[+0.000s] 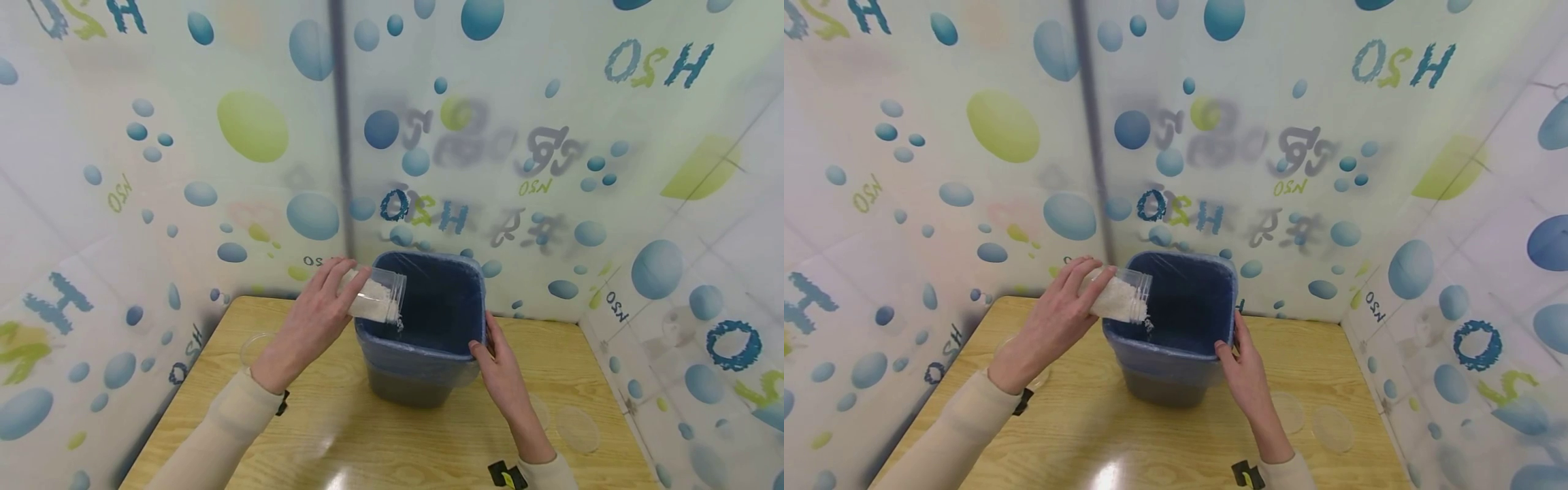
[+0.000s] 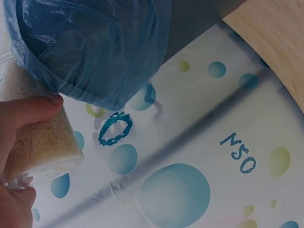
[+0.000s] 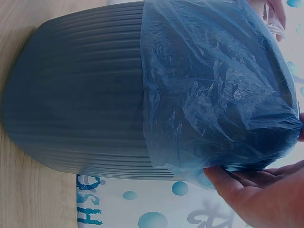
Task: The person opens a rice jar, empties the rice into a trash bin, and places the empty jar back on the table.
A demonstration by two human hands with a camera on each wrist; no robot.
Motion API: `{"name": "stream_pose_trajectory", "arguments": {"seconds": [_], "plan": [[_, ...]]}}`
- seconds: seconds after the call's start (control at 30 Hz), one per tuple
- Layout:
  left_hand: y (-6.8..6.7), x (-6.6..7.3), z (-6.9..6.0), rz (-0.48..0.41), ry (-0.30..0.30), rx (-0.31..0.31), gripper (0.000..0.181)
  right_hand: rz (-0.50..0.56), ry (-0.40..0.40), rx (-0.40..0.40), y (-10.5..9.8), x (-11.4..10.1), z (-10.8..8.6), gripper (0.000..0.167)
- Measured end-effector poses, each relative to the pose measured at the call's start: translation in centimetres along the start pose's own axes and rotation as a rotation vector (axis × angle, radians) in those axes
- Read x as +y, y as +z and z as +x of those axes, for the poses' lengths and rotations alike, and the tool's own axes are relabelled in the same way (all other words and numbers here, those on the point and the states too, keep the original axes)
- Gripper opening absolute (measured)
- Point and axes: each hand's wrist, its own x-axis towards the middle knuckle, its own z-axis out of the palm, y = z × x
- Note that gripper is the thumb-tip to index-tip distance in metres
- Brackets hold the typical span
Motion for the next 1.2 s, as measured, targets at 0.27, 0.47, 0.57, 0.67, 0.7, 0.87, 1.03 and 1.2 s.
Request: {"name": "stream_pose_trajectory", "arguments": {"seconds": [0.27, 0.47, 0.57, 0.67, 0.7, 0.87, 1.03, 1.2], "plan": [[0.10, -0.05, 0.09, 0.011, 0.012, 0.018, 0.086, 0.007, 0.002, -0.002, 0.01, 0.00, -0.04, 0.065], [0.12, 0.01, 0.07, 0.000, 0.010, 0.013, 0.087, 0.013, 0.002, -0.004, 0.01, -0.04, -0.05, 0.066], [0.11, 0.04, 0.05, -0.002, 0.008, 0.004, 0.087, 0.014, 0.003, -0.006, -0.02, -0.07, -0.08, 0.066], [0.08, 0.07, 0.04, -0.001, 0.008, -0.001, 0.088, 0.013, 0.004, -0.006, -0.03, -0.08, -0.07, 0.066], [0.09, 0.05, 0.03, -0.002, 0.009, 0.000, 0.089, 0.013, 0.005, -0.006, -0.04, -0.08, -0.07, 0.066], [0.23, -0.01, 0.01, -0.015, 0.018, 0.027, 0.091, 0.014, 0.001, -0.005, -0.04, -0.02, -0.06, 0.066], [0.27, -0.01, 0.00, -0.025, 0.023, 0.049, 0.093, 0.013, 0.004, -0.003, -0.04, 0.00, -0.07, 0.066], [0.23, 0.02, -0.06, -0.027, 0.023, 0.043, 0.095, 0.011, 0.006, -0.001, -0.03, 0.01, -0.07, 0.066]]}}
